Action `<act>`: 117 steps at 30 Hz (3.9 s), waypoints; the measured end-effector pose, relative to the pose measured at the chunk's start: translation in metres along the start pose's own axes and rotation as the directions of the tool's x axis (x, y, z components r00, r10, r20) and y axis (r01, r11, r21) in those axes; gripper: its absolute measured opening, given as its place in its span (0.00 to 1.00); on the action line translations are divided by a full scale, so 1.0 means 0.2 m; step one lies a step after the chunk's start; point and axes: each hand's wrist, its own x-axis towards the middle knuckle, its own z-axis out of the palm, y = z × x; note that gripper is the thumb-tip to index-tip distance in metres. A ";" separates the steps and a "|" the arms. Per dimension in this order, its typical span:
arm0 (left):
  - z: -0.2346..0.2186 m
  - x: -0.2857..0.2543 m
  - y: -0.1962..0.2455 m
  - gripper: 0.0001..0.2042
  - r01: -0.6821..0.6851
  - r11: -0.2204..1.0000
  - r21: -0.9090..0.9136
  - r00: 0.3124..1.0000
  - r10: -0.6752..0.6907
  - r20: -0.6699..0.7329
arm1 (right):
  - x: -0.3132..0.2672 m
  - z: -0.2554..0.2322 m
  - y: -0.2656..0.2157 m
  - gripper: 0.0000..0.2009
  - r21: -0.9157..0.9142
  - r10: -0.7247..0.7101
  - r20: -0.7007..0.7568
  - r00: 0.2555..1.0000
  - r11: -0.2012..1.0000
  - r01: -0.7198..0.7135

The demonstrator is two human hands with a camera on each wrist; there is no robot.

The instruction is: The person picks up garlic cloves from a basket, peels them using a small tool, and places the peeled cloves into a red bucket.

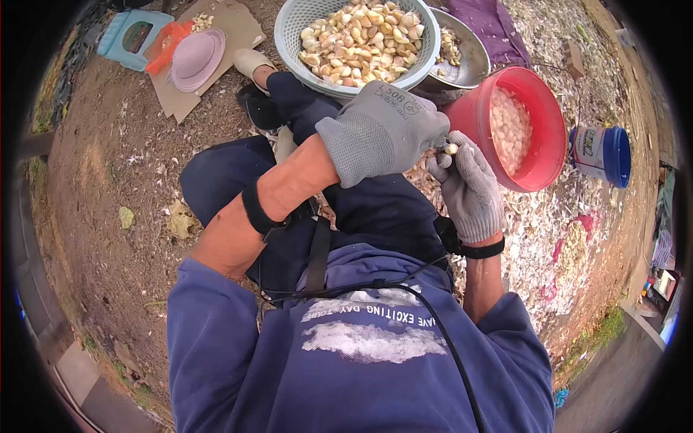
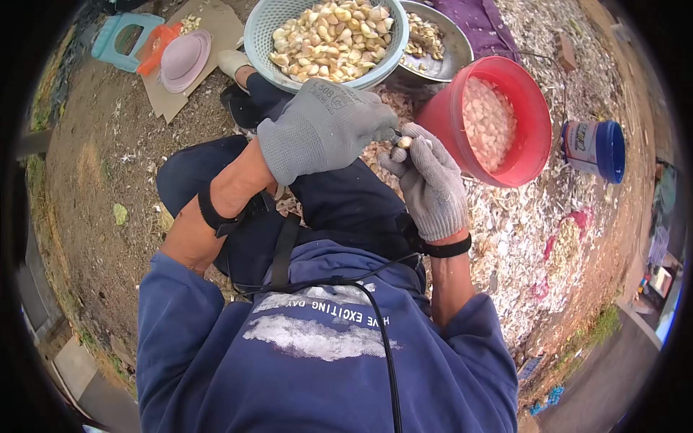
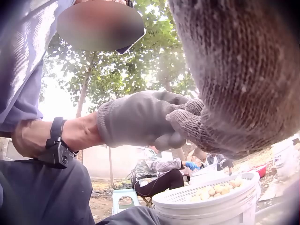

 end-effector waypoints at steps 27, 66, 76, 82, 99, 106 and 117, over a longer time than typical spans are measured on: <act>0.14 -0.05 -0.04 0.08 0.128 0.988 -0.091 0.991 -0.130 -0.021 | 0.00 0.10 -0.02 0.23 -0.340 -0.010 -0.198 0.980 0.938 -0.059; 0.07 -0.02 -0.12 0.13 0.320 0.946 0.050 0.945 -0.323 0.053 | 0.02 0.04 0.03 0.18 -0.328 -0.093 -0.252 0.963 0.945 0.006; 0.17 -0.06 -0.05 0.09 0.102 0.995 -0.010 0.994 -0.102 0.025 | 0.03 0.02 0.03 0.19 -0.348 -0.086 -0.229 0.970 0.937 0.001; 0.14 -0.05 -0.06 0.09 0.105 0.994 0.011 0.989 -0.106 0.107 | 0.03 0.02 0.04 0.19 -0.337 -0.058 -0.234 0.971 0.941 -0.025; 0.14 -0.06 -0.06 0.07 0.158 0.983 0.089 0.985 -0.163 0.056 | 0.02 -0.01 0.06 0.19 -0.185 0.029 -0.145 0.989 0.981 -0.056; 0.16 -0.07 -0.09 0.09 0.166 0.986 -0.006 0.985 -0.166 0.042 | 0.05 0.00 0.06 0.20 -0.315 0.011 -0.215 0.977 0.946 -0.079; 0.15 -0.07 -0.10 0.11 0.260 0.965 0.017 0.952 -0.260 0.160 | 0.03 0.04 0.06 0.19 -0.575 -0.137 -0.310 0.941 0.815 -0.071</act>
